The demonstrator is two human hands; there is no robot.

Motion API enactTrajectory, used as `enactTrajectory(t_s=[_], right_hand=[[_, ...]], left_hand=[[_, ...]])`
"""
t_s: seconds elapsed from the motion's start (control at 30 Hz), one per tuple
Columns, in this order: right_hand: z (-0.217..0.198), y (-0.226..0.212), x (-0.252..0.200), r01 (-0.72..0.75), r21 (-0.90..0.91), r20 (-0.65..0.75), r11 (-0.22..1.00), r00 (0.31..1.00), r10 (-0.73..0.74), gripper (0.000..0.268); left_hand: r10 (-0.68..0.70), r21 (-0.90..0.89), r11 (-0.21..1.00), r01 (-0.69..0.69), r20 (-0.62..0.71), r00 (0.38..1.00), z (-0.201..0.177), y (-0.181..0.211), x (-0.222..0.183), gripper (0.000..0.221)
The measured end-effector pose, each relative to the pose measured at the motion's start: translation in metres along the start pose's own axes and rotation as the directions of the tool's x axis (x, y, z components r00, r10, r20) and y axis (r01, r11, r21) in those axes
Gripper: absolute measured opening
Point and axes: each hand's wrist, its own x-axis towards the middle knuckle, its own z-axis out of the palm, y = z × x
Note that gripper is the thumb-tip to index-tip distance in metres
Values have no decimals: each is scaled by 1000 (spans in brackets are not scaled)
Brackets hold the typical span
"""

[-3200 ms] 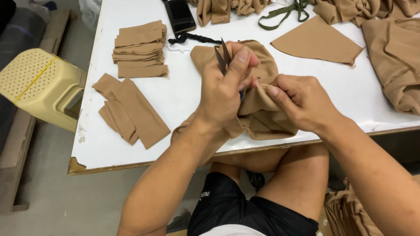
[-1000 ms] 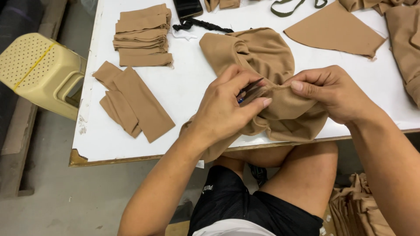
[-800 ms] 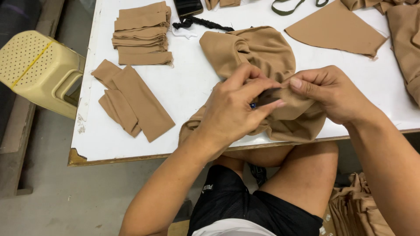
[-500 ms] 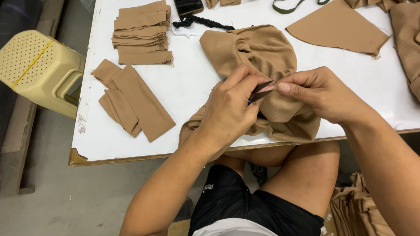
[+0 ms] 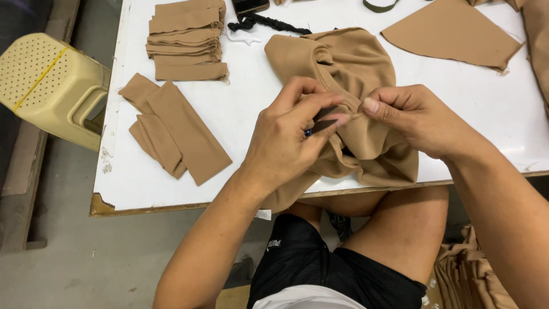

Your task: Trimming loose threads from sewn fabric pieces using thread snips

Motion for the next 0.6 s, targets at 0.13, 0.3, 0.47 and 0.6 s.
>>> enactTrajectory(t_s=[0.13,0.3,0.47,0.6], right_hand=[[1,2,3,33,10,13,999,999,-34,36],[4,1,5,26,33,21,999,999,-27,34],[8,-2,10,159,-80,38,984,987,-156,35],[16,-11,11,79,13,83,997,993,-80,38]], left_hand=[[44,33,998,-46,67,997,6,-11,-6,42],[58,144,987,-70,90,994,9,-8,-4,43],[81,141,986,-84,27,996,7,-7,-1,35],[141,321,939,-120,-43,989,8,-5,1,5]])
